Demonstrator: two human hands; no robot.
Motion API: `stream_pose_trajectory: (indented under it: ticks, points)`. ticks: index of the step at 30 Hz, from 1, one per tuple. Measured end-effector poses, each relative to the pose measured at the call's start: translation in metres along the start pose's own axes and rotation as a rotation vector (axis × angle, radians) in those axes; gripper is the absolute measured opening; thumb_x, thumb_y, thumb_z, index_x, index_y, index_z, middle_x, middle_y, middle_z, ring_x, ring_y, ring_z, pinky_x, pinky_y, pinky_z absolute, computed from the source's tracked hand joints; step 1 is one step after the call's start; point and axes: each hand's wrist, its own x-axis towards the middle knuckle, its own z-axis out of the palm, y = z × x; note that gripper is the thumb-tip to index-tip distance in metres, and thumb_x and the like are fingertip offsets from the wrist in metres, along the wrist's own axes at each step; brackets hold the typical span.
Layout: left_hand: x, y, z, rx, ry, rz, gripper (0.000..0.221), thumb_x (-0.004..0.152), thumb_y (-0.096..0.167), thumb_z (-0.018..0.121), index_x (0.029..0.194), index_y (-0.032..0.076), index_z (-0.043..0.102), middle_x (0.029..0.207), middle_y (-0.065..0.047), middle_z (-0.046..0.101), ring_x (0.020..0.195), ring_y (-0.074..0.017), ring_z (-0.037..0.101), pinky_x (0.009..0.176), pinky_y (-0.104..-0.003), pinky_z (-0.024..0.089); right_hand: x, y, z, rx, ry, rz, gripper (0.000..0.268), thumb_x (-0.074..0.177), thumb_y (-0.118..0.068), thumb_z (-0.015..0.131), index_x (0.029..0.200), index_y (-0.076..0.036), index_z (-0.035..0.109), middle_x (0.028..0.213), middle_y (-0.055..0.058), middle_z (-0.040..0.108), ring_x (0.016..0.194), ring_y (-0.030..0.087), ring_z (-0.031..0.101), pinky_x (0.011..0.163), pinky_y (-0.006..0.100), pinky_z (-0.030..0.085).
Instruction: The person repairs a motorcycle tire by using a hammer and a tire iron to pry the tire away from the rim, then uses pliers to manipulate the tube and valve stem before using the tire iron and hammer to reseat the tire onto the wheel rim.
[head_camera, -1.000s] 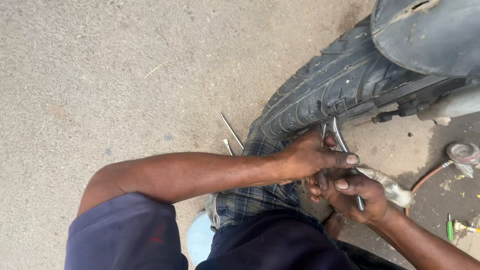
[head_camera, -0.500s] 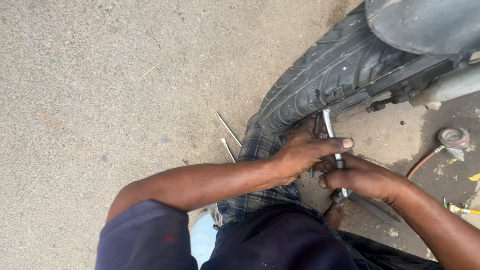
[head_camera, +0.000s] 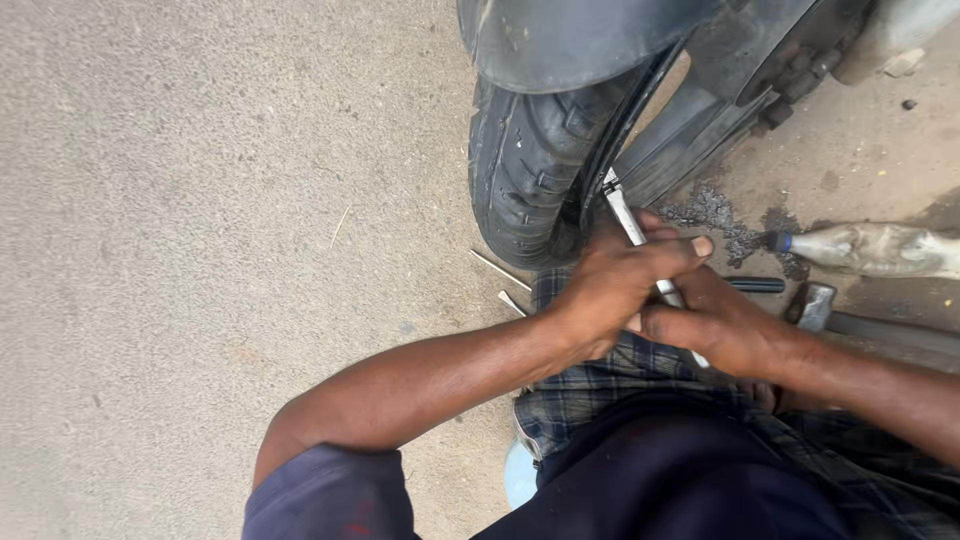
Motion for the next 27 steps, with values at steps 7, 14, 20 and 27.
stream_pose_trajectory:
  ticks: [7, 14, 20, 27]
  points:
    - [0.013, -0.007, 0.007, -0.070, 0.036, -0.079, 0.024, 0.093, 0.005, 0.061, 0.113, -0.005, 0.052, 0.099, -0.015, 0.061, 0.084, -0.0165, 0.062, 0.068, -0.032, 0.055, 0.007, -0.006, -0.023, -0.205, -0.193, 0.482, 0.044, 0.078, -0.029, 0.067, 0.106, 0.006, 0.066, 0.095, 0.017, 0.065, 0.087, 0.026, 0.067, 0.076, 0.041, 0.056]
    - [0.022, -0.014, -0.001, -0.139, -0.065, 0.032, 0.021, 0.091, 0.005, 0.061, 0.108, -0.005, 0.055, 0.103, -0.014, 0.066, 0.094, -0.0180, 0.065, 0.077, -0.030, 0.057, 0.008, -0.029, -0.027, -0.297, -0.103, 0.517, 0.050, 0.079, -0.036, 0.069, 0.109, 0.004, 0.067, 0.093, 0.014, 0.066, 0.085, 0.023, 0.068, 0.073, 0.040, 0.054]
    - [0.033, -0.042, -0.011, -0.104, -0.133, 0.077, 0.024, 0.092, 0.012, 0.068, 0.104, -0.004, 0.055, 0.087, -0.011, 0.062, 0.075, -0.0179, 0.062, 0.056, -0.031, 0.052, 0.006, -0.014, -0.024, -0.384, -0.067, 0.524, 0.051, 0.084, -0.037, 0.066, 0.116, 0.003, 0.063, 0.088, 0.019, 0.068, 0.078, 0.025, 0.066, 0.068, 0.041, 0.054]
    - [0.015, -0.026, -0.022, -0.029, -0.210, 0.084, 0.045, 0.100, 0.030, 0.069, 0.108, -0.014, 0.058, 0.085, -0.023, 0.065, 0.067, -0.0359, 0.067, 0.047, -0.044, 0.056, -0.002, -0.007, -0.009, -0.032, -0.022, 0.279, 0.045, 0.088, -0.035, 0.065, 0.097, 0.009, 0.063, 0.081, 0.010, 0.059, 0.072, 0.021, 0.059, 0.063, 0.040, 0.052]
